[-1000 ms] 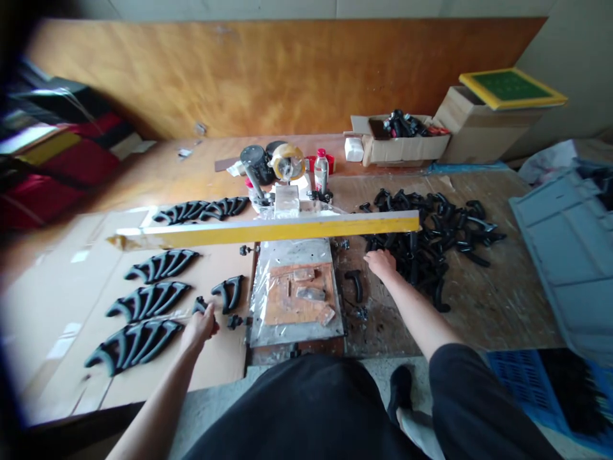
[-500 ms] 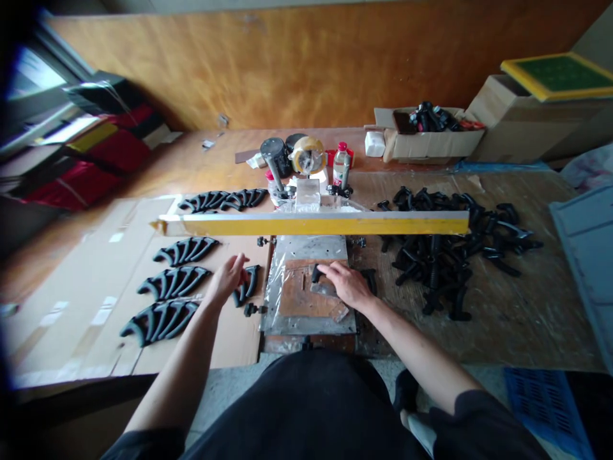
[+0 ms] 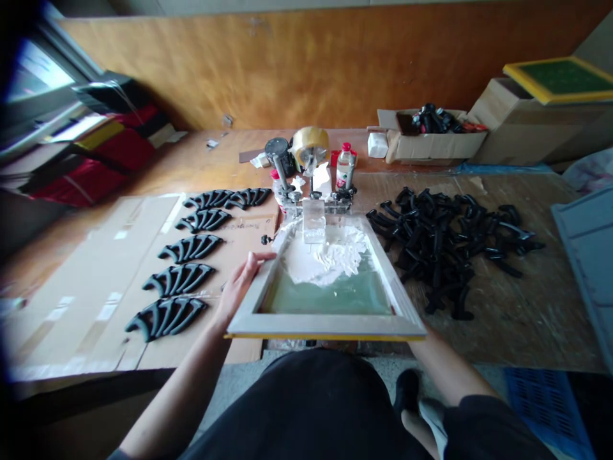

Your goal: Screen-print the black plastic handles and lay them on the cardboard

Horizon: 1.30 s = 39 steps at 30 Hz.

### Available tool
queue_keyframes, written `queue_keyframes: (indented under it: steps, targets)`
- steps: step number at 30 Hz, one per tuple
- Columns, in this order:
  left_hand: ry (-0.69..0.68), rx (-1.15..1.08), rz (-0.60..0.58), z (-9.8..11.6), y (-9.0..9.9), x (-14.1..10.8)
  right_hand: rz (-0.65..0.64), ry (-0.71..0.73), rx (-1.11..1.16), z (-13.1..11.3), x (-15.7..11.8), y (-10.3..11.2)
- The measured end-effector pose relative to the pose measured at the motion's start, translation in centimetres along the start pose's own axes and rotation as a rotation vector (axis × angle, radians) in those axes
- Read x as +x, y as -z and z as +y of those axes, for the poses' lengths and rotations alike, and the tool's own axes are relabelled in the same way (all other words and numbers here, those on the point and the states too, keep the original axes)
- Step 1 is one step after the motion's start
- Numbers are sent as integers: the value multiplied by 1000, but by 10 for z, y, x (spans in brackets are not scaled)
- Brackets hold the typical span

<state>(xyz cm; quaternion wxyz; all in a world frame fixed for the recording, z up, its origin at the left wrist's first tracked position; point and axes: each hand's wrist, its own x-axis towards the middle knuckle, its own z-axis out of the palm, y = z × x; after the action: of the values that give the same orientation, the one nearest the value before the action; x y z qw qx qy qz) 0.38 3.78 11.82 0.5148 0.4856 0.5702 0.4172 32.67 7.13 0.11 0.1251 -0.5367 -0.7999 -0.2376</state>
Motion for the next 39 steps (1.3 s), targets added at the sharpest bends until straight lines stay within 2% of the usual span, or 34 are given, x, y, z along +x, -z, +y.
queue_keyframes:
  steps: [3,5,6,7,9,11,14,16,21,24,27,30,32,35,37,39]
  targets:
    - [75,56,-23,-49,-1,-12,17,-244,152,41,8,-8]
    - [93,114,-16,-78,-4,-13,53,-425,357,46,24,-4]
    - [96,164,-10,-90,-6,-11,70,-464,455,40,36,0]
    - [97,218,-9,-100,-7,-9,78,-451,527,30,49,7]
    - [89,307,-22,-113,-9,-4,48,-305,561,3,77,21]
    - [91,351,-31,-120,-9,0,-54,-154,547,-26,101,32]
    - [113,362,-43,-123,-8,3,-255,1,537,-56,115,40]
    - [122,354,-37,-123,-8,4,-333,92,528,-67,106,41]
    - [121,322,-8,-124,-9,2,-277,516,549,-66,56,54]
    - [135,313,-8,-126,-8,3,-301,654,622,-56,50,62]
    - [146,305,-30,-125,-7,3,-330,553,679,-54,59,61]
    - [158,294,-53,-122,-6,3,-211,447,626,-63,53,56]
    - [161,278,-47,-119,-7,2,-161,490,608,-67,41,55]
    - [172,246,-26,-115,-8,1,-224,530,658,-67,35,60]
    - [187,224,-35,-110,-7,1,-268,431,687,-63,52,63]
    - [196,201,-63,-101,-5,0,-257,266,684,-58,82,63]
